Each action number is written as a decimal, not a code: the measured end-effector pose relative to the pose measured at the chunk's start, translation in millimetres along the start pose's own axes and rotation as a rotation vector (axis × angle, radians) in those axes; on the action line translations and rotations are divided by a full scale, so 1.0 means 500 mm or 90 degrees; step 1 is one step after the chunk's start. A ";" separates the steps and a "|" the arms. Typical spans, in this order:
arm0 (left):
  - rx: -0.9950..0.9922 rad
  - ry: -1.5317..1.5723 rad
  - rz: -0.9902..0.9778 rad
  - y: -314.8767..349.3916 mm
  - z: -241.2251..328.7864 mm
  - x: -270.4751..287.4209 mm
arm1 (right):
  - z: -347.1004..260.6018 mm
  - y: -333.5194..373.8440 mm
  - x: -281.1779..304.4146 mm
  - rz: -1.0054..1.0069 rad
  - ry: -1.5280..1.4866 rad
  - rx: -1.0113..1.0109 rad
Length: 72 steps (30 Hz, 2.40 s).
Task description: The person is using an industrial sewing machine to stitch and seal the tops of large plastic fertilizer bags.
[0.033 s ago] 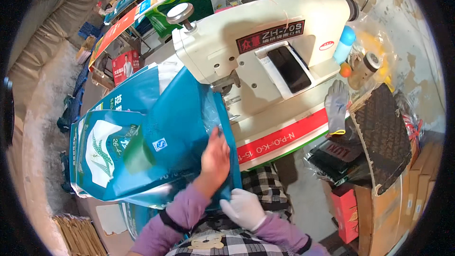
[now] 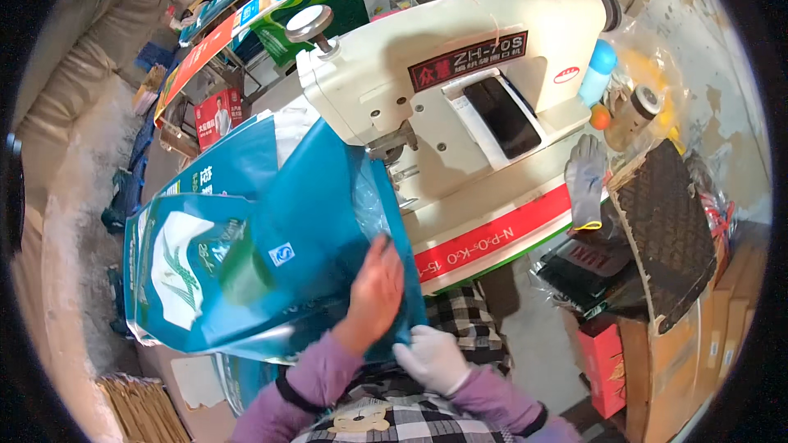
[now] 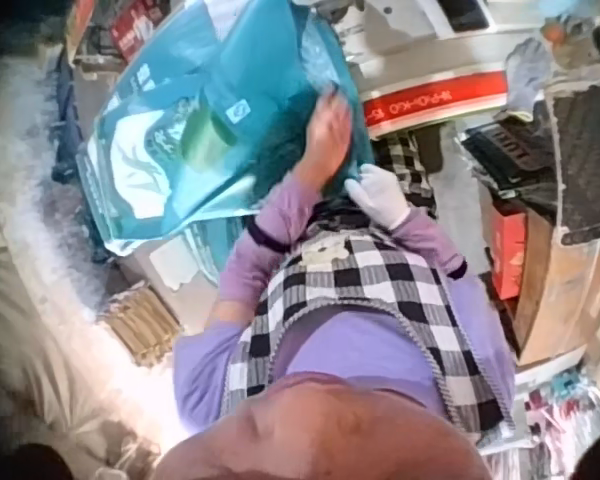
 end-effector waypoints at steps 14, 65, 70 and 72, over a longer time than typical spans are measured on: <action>-0.112 -1.537 0.210 0.362 0.604 0.326 | 0.096 -0.063 -0.004 0.080 -0.372 -0.190; -0.198 -1.307 0.167 0.034 0.450 0.257 | -0.178 -0.440 -0.036 0.005 -0.086 0.267; -0.490 -1.083 0.651 0.451 0.478 0.238 | 0.004 -0.395 -0.165 -0.113 0.234 0.236; -0.502 -0.913 0.950 0.691 0.381 0.340 | 0.037 -0.403 -0.145 -0.102 -0.071 0.184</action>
Point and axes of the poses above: each hand's wrist, its own y-axis away from the middle knuckle, its own x-axis out of the back of the hand, z = x × y, the point moved 9 cm from there along -y, towards the middle knuckle, and after that the axes turned 6 degrees about y, right-handed, at the moved point
